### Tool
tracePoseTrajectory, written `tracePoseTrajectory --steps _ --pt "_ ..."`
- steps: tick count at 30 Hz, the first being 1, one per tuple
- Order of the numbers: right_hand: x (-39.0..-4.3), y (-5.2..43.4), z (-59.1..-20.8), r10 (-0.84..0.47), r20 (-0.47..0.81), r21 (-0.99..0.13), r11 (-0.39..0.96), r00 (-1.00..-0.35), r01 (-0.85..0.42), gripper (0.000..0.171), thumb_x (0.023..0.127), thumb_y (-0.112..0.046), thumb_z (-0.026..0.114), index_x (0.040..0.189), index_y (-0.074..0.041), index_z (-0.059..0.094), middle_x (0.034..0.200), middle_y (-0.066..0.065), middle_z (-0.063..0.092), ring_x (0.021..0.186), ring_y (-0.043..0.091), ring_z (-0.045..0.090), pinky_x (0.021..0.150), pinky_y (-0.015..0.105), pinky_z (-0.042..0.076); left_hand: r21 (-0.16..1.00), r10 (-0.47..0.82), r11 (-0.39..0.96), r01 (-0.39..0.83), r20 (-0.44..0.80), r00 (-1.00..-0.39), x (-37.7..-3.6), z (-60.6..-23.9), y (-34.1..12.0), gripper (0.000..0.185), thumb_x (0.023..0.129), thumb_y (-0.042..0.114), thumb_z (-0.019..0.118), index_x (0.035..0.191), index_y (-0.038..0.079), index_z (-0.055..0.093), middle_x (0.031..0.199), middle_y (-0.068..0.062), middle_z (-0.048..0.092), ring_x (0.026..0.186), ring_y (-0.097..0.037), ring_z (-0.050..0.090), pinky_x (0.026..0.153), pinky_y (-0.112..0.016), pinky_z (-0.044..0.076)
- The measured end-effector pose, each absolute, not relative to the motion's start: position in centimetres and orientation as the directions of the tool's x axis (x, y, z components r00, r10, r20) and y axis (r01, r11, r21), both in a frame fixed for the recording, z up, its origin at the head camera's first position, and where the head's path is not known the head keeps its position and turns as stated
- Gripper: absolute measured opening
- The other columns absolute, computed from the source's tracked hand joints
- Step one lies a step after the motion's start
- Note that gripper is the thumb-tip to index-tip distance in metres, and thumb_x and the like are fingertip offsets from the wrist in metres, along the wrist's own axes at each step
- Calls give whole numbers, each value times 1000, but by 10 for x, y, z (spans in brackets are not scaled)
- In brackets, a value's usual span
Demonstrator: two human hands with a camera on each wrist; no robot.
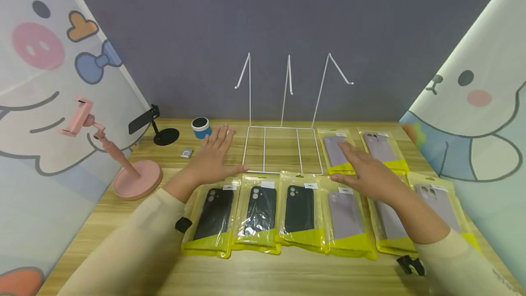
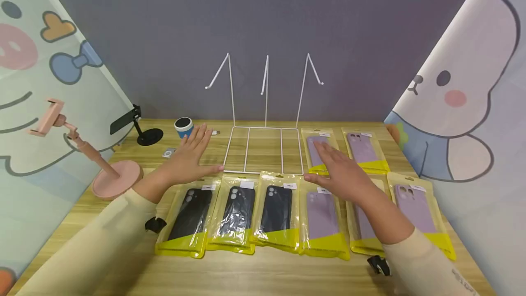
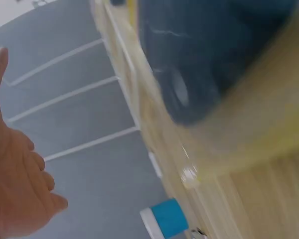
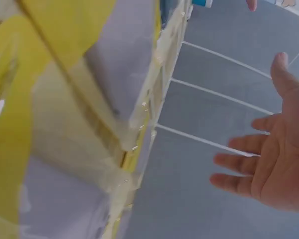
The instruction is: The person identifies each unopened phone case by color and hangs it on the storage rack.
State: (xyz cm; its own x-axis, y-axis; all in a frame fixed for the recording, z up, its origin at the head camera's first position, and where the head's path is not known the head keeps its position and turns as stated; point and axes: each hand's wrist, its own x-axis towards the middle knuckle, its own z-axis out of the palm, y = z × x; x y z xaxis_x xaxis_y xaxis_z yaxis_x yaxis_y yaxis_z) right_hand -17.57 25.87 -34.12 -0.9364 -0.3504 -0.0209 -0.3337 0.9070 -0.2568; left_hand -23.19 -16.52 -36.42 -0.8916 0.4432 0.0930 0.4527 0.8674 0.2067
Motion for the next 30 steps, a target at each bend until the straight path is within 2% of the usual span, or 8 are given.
tracePoseTrajectory --steps 2,5,13,17,19,22,25,30 --pt "-180 262 -345 -339 -71 -276 910 -938 -308 97 87 -74 48 160 -24 9 159 19 27 139 51 32 102 71 32 239 462 856 458 42 -886 -245 -366 -167 114 83 79 49 156 19 -14 162 -3 -23 150 -28 -18 121 -58 4" --pt "-186 265 -354 -339 -144 -276 916 -930 -292 94 87 -74 50 157 -17 24 150 25 42 131 52 42 95 70 40 287 495 837 466 -33 -868 -262 -375 -168 115 83 75 54 157 16 -12 163 -4 -19 151 -28 -15 122 -54 6" --pt "-200 271 -381 -383 -241 -221 916 -892 -334 80 88 -58 64 143 -2 48 141 24 53 128 48 48 101 63 40 286 545 826 486 -179 -819 -296 -401 -157 118 79 82 51 158 13 -3 165 -4 -13 153 -28 -8 123 -48 8" --pt "-204 273 -390 -415 -214 -206 904 -884 -375 59 89 -42 70 131 -2 60 130 22 61 121 45 54 97 59 45 294 558 819 494 -205 -804 -305 -406 -151 113 82 76 55 159 10 4 166 -10 -6 153 -31 -5 123 -49 8" --pt "-207 274 -392 -432 -196 -219 894 -880 -391 36 91 -30 70 116 -4 67 114 16 67 103 37 62 85 51 51 297 555 822 486 -228 -800 -307 -407 -150 112 83 74 56 159 10 5 166 -13 -5 153 -32 -5 123 -50 9" --pt "-209 277 -391 -464 -174 -261 872 -869 -414 5 94 -15 66 94 -11 66 89 3 64 76 20 56 66 35 46 291 545 832 473 -269 -794 -309 -409 -149 111 84 73 56 159 9 5 166 -13 -4 153 -32 -4 122 -50 10" --pt "-210 282 -385 -470 -169 -307 860 -866 -407 12 96 -10 62 85 -14 60 79 -4 55 67 12 44 61 29 37 315 530 841 441 -314 -787 -310 -409 -150 109 85 71 57 159 9 6 166 -12 -3 153 -32 -3 122 -51 11" --pt "-207 289 -361 -451 -165 -318 866 -877 -385 6 99 -13 58 93 -14 60 83 -4 58 70 13 48 64 30 40 350 515 848 399 -358 -779 -311 -410 -151 108 84 71 57 159 11 7 166 -9 -2 153 -29 -3 122 -50 10"
